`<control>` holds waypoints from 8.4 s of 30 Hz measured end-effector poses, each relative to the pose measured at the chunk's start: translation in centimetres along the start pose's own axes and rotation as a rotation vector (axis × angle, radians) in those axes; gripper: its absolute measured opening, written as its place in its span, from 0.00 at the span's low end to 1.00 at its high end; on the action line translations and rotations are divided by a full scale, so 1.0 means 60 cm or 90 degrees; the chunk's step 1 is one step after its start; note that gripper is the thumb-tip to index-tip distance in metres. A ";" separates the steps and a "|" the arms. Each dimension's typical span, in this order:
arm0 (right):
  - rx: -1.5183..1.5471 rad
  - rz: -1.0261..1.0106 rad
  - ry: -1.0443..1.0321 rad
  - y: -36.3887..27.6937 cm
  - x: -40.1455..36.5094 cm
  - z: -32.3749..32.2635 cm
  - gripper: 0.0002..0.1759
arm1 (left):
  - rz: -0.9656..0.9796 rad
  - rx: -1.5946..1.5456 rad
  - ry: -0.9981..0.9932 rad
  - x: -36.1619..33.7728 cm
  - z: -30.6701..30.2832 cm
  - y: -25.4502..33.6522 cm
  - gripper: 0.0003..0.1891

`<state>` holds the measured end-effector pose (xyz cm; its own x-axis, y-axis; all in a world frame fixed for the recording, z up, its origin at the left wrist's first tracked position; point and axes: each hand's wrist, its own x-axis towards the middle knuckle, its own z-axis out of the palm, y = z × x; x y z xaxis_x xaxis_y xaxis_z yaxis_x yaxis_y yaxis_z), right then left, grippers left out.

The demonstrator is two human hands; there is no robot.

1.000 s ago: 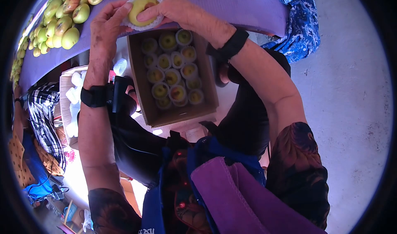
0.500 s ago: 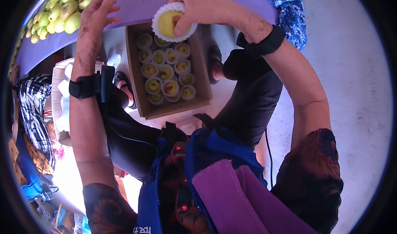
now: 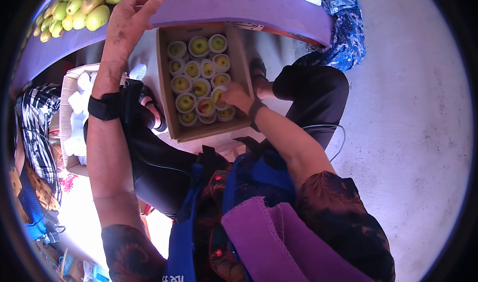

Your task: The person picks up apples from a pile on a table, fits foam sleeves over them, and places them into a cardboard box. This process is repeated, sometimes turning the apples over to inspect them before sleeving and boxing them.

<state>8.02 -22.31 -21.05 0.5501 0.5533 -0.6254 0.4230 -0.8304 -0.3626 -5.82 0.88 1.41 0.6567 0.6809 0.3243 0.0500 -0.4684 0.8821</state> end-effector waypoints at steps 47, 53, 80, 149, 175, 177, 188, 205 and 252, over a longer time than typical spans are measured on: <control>0.552 0.196 -0.055 0.059 0.028 0.092 0.25 | 0.252 0.305 -0.222 -0.010 0.054 -0.033 0.14; 0.646 0.261 -0.040 0.053 0.032 0.086 0.19 | 0.257 0.325 -0.225 -0.007 0.056 -0.030 0.14; 0.420 0.105 -0.057 0.078 0.029 0.108 0.27 | 0.237 0.355 -0.293 -0.014 0.062 -0.029 0.13; 0.040 -0.023 -0.072 0.079 -0.001 0.073 0.40 | 0.256 0.376 -0.338 -0.037 0.037 -0.042 0.17; 0.467 0.169 -0.088 0.061 -0.017 0.024 0.23 | 0.139 0.395 -0.368 -0.019 0.027 -0.031 0.16; 0.533 0.081 -0.058 0.031 -0.054 0.002 0.23 | 0.143 0.404 -0.360 -0.017 0.029 -0.030 0.16; 0.391 -0.394 0.009 -0.092 -0.149 -0.194 0.20 | 0.144 0.405 -0.322 0.000 0.047 -0.019 0.16; 0.123 -0.533 0.165 -0.190 -0.095 -0.387 0.18 | 0.148 0.427 -0.290 0.006 0.046 -0.017 0.14; 0.419 -0.565 0.406 -0.316 0.220 -0.582 0.41 | 0.119 0.374 -0.266 0.022 0.064 0.006 0.14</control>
<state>32.39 3.03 1.71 0.5874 0.7136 0.3817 0.4870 0.0650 -0.8710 -2.04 -0.57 0.83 0.9191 0.3447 0.1909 0.2266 -0.8588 0.4595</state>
